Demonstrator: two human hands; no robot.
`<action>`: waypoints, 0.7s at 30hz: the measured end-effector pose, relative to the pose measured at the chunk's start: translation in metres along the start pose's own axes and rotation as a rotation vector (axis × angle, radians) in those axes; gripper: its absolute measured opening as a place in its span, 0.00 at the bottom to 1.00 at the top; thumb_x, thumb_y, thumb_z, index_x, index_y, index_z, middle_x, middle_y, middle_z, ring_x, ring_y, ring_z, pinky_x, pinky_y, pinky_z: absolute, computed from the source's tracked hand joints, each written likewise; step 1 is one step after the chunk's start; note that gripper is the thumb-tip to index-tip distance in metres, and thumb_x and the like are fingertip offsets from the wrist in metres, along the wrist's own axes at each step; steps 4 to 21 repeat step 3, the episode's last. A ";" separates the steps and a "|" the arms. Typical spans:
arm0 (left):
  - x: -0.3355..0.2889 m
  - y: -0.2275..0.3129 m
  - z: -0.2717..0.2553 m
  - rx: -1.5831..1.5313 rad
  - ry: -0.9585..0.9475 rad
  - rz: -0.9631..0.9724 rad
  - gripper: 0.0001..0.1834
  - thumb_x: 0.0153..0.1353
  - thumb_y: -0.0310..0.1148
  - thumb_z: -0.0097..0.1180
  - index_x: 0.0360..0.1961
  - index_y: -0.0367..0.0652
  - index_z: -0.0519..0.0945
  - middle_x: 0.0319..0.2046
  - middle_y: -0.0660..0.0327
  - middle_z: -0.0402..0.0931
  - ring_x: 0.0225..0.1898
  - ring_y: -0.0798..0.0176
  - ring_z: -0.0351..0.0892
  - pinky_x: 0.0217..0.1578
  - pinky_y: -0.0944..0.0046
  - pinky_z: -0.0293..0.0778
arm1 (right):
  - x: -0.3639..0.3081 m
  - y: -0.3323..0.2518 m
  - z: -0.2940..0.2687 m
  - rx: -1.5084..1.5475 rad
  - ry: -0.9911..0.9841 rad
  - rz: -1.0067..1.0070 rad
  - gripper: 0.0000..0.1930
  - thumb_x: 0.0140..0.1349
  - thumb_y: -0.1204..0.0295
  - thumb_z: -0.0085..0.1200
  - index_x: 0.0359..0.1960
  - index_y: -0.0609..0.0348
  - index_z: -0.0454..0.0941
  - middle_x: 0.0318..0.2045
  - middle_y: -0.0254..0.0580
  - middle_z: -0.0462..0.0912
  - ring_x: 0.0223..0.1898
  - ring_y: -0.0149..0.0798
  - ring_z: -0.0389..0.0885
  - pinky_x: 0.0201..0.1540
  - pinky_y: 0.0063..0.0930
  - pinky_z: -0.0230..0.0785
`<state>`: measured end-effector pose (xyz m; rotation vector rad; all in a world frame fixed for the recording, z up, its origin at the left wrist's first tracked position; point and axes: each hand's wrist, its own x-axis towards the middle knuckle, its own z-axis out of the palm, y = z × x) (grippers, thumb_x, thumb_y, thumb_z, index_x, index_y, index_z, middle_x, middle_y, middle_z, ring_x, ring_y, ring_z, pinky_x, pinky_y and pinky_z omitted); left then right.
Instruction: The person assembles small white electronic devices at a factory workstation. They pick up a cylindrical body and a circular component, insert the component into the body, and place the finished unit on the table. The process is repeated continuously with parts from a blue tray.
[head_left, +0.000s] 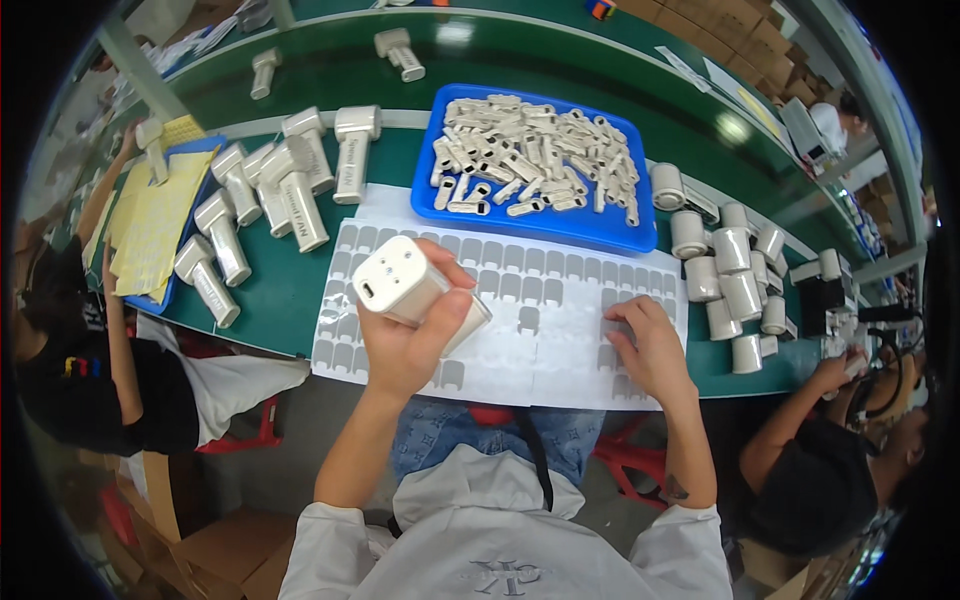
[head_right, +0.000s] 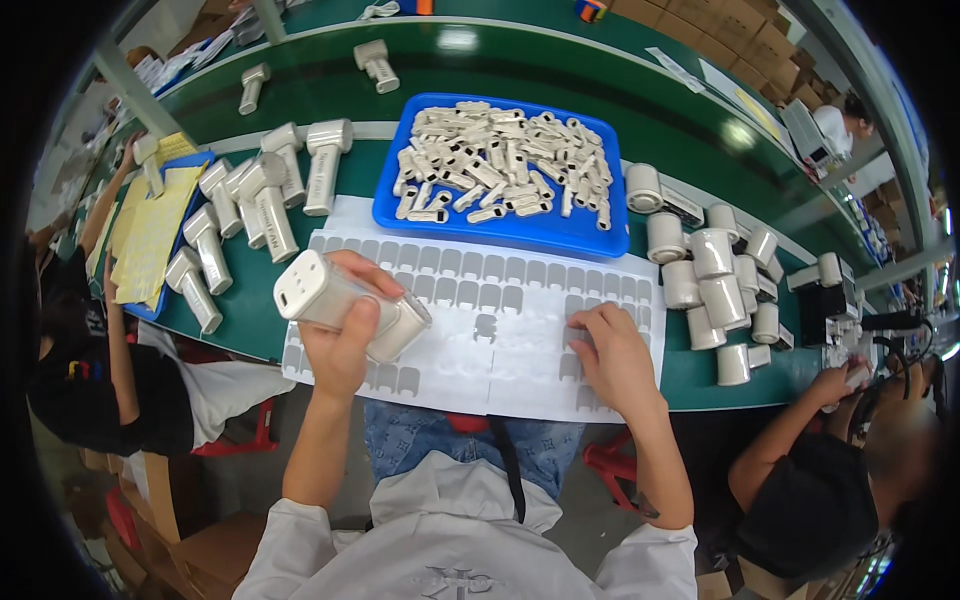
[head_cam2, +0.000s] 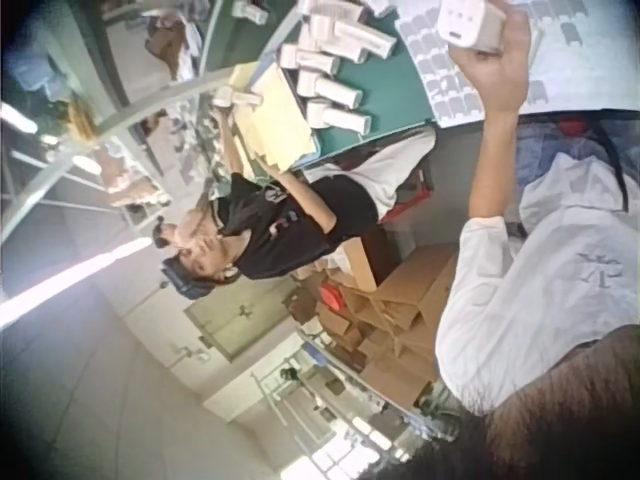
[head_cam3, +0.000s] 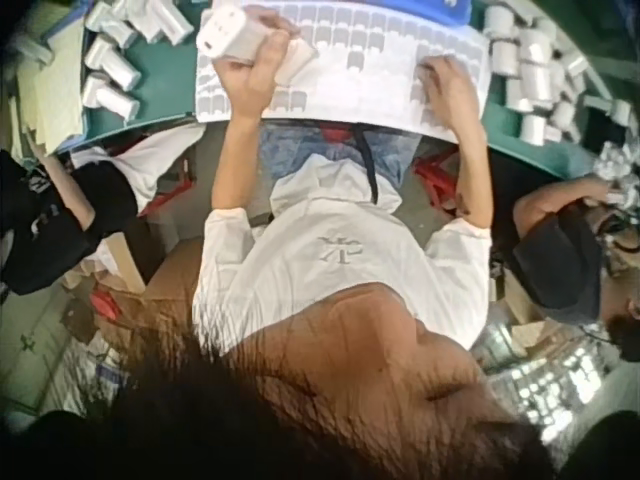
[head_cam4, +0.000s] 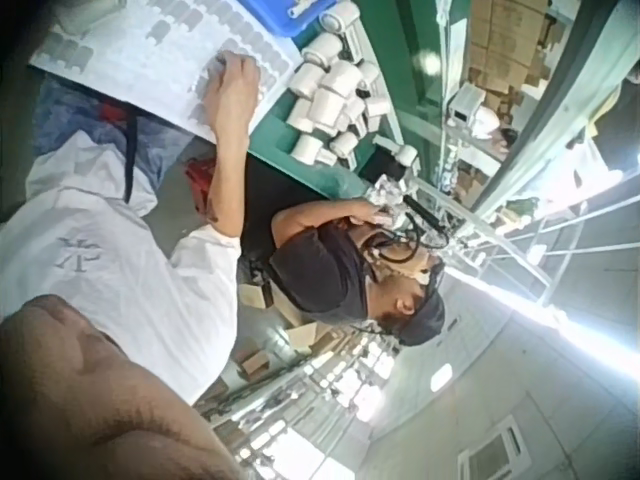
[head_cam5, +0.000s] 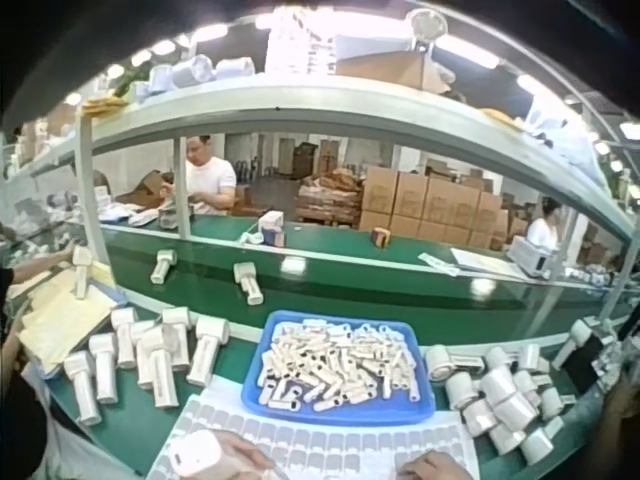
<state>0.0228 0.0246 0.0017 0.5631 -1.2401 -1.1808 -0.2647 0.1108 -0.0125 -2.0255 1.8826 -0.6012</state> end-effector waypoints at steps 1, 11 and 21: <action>0.001 -0.001 0.001 -0.006 0.000 -0.004 0.15 0.55 0.26 0.62 0.44 0.38 0.75 0.32 0.58 0.79 0.37 0.67 0.79 0.39 0.66 0.74 | 0.002 0.000 -0.003 0.001 -0.010 -0.005 0.15 0.52 0.80 0.60 0.43 0.60 0.77 0.38 0.45 0.76 0.43 0.50 0.75 0.46 0.39 0.69; 0.002 -0.002 0.003 -0.006 -0.016 -0.006 0.15 0.55 0.26 0.62 0.44 0.38 0.75 0.32 0.58 0.79 0.37 0.67 0.79 0.40 0.66 0.74 | 0.003 0.003 -0.003 -0.017 -0.049 0.018 0.15 0.52 0.79 0.61 0.44 0.59 0.77 0.38 0.45 0.76 0.43 0.50 0.74 0.47 0.39 0.68; 0.002 -0.002 0.003 -0.006 -0.016 -0.006 0.15 0.55 0.26 0.62 0.44 0.38 0.75 0.32 0.58 0.79 0.37 0.67 0.79 0.40 0.66 0.74 | 0.003 0.003 -0.003 -0.017 -0.049 0.018 0.15 0.52 0.79 0.61 0.44 0.59 0.77 0.38 0.45 0.76 0.43 0.50 0.74 0.47 0.39 0.68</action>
